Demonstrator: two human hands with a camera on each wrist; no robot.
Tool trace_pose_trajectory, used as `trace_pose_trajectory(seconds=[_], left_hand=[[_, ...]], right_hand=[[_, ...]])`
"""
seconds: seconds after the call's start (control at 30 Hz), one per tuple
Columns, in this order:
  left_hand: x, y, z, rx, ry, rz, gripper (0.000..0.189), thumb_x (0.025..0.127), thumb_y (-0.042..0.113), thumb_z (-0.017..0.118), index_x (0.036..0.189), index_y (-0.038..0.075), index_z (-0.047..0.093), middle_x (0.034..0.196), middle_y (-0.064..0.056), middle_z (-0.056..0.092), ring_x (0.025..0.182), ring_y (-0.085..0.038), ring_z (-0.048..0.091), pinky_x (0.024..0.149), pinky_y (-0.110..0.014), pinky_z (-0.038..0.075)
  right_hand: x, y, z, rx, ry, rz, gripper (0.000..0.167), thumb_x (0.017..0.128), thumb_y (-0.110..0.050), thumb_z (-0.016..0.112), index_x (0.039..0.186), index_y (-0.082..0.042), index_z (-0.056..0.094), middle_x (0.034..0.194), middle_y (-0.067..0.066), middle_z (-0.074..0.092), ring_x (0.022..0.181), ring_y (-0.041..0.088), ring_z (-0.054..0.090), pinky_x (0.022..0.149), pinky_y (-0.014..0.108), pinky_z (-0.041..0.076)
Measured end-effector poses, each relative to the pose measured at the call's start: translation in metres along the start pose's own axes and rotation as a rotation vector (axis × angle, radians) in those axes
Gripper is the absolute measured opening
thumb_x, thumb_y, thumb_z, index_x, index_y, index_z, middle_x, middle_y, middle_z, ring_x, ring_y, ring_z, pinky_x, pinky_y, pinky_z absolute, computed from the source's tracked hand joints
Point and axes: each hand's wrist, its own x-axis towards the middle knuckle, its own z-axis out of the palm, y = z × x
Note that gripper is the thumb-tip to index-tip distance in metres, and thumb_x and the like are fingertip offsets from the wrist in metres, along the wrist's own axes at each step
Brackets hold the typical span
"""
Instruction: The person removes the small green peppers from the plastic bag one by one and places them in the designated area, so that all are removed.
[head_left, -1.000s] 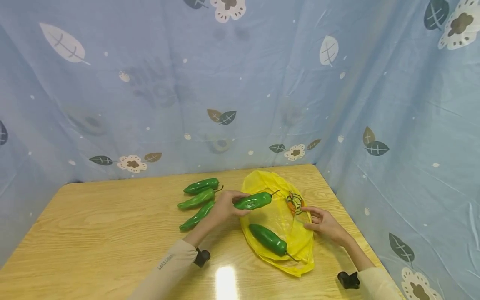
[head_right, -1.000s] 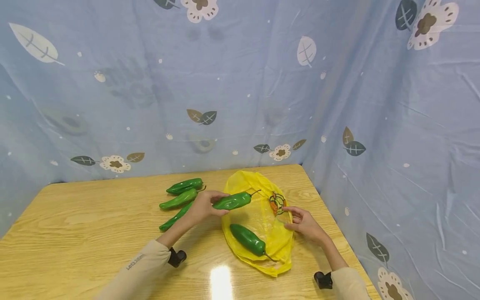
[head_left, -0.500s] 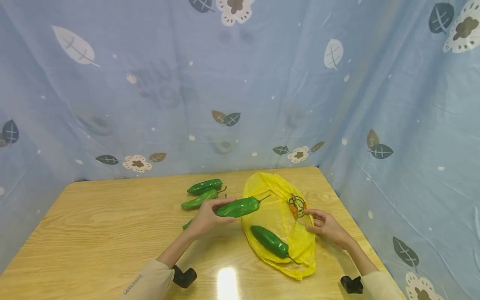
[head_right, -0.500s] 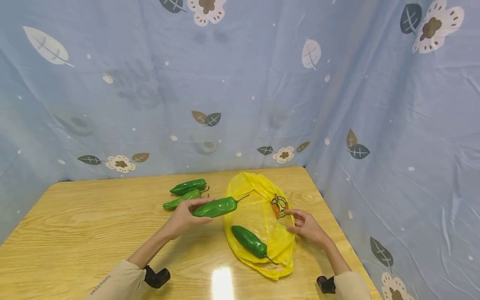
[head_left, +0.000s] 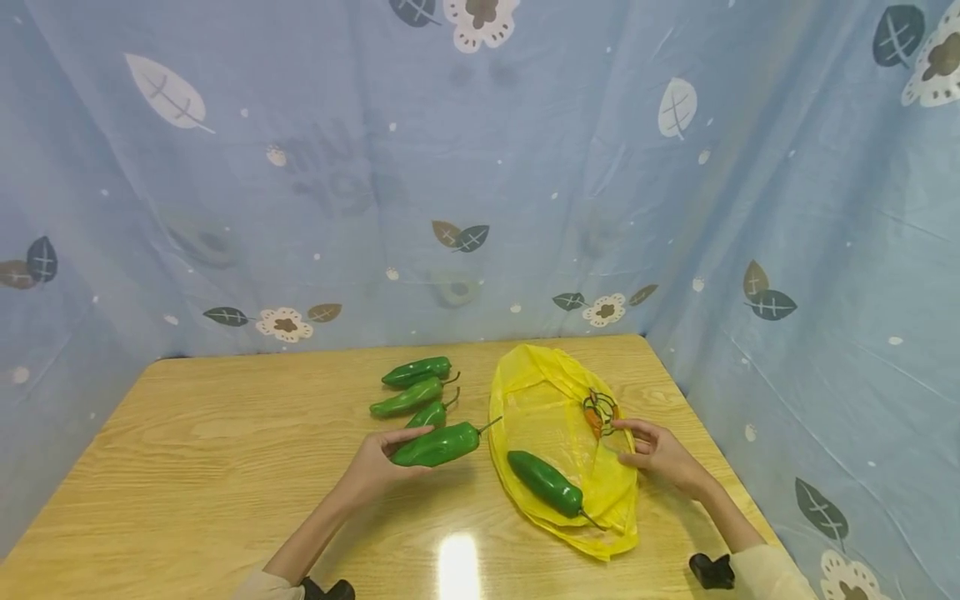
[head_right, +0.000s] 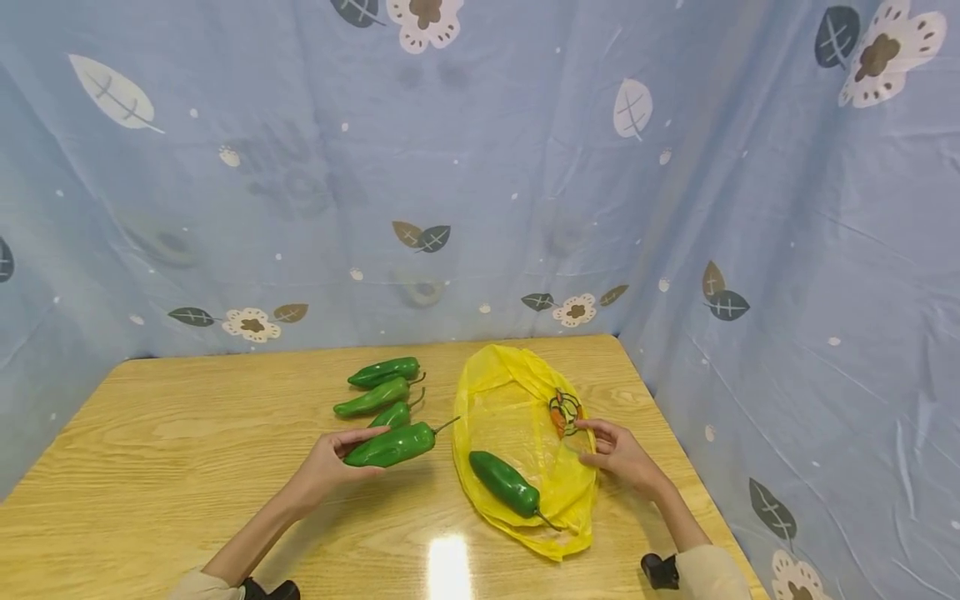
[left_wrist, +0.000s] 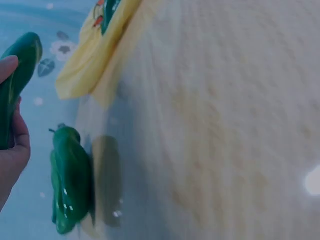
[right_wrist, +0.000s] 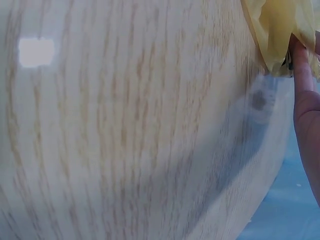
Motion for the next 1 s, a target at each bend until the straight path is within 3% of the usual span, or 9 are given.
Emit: trace_pose_trajectory(seconds=[0.13,0.27,0.53,0.67,0.83,1.0], left_hand=[[-0.012,-0.006,-0.004,-0.019,0.033,-0.057,0.057,0.076,0.010,0.082,0.129,0.007,0.061,0.139,-0.021,0.048,0.120,-0.035,0.053,0.092,-0.039,0.051],[-0.016,-0.013,-0.005,0.045,0.053,-0.083,0.058,0.074,0.012,0.083,0.128,0.008,0.062,0.140,-0.022,0.047,0.120,-0.033,0.051,0.092,-0.040,0.050],[-0.013,-0.033,0.001,0.103,0.081,-0.126,0.053,0.071,0.013,0.085,0.121,0.010,0.067,0.137,-0.021,0.050,0.129,-0.042,0.039,0.106,-0.059,0.030],[-0.015,-0.040,0.004,0.126,0.122,-0.154,0.054,0.069,0.013,0.086,0.120,0.011,0.068,0.137,-0.021,0.049,0.128,-0.044,0.038,0.104,-0.063,0.029],[-0.014,-0.041,0.006,0.167,0.139,-0.128,0.054,0.068,0.009,0.086,0.119,0.009,0.068,0.135,-0.021,0.052,0.129,-0.046,0.037,0.105,-0.065,0.026],[-0.013,-0.037,0.002,0.302,0.112,-0.038,0.054,0.067,0.007,0.086,0.118,0.007,0.068,0.127,-0.019,0.060,0.125,-0.045,0.044,0.104,-0.062,0.031]], right_hand=[[0.000,0.000,0.000,-0.002,-0.002,-0.001,0.059,0.089,-0.007,0.067,0.140,0.008,0.039,0.149,0.032,0.024,0.127,0.052,0.036,0.083,0.027,0.054],[-0.001,0.000,-0.001,-0.010,0.007,0.004,0.060,0.089,-0.008,0.067,0.140,0.007,0.039,0.149,0.033,0.024,0.126,0.051,0.039,0.082,0.027,0.054],[0.000,-0.001,-0.001,0.002,-0.004,0.016,0.061,0.090,-0.008,0.066,0.141,0.009,0.037,0.148,0.034,0.023,0.118,0.035,0.053,0.081,0.029,0.055],[0.001,0.000,0.001,0.002,0.001,0.013,0.061,0.090,-0.008,0.067,0.141,0.008,0.038,0.148,0.034,0.024,0.123,0.043,0.046,0.081,0.028,0.055],[0.001,0.001,0.000,0.006,0.005,0.018,0.061,0.089,-0.008,0.067,0.141,0.008,0.038,0.149,0.033,0.024,0.125,0.045,0.043,0.081,0.028,0.054],[0.001,0.001,0.000,0.002,-0.013,0.005,0.060,0.090,-0.008,0.066,0.141,0.008,0.038,0.149,0.034,0.023,0.114,0.019,0.057,0.081,0.029,0.055]])
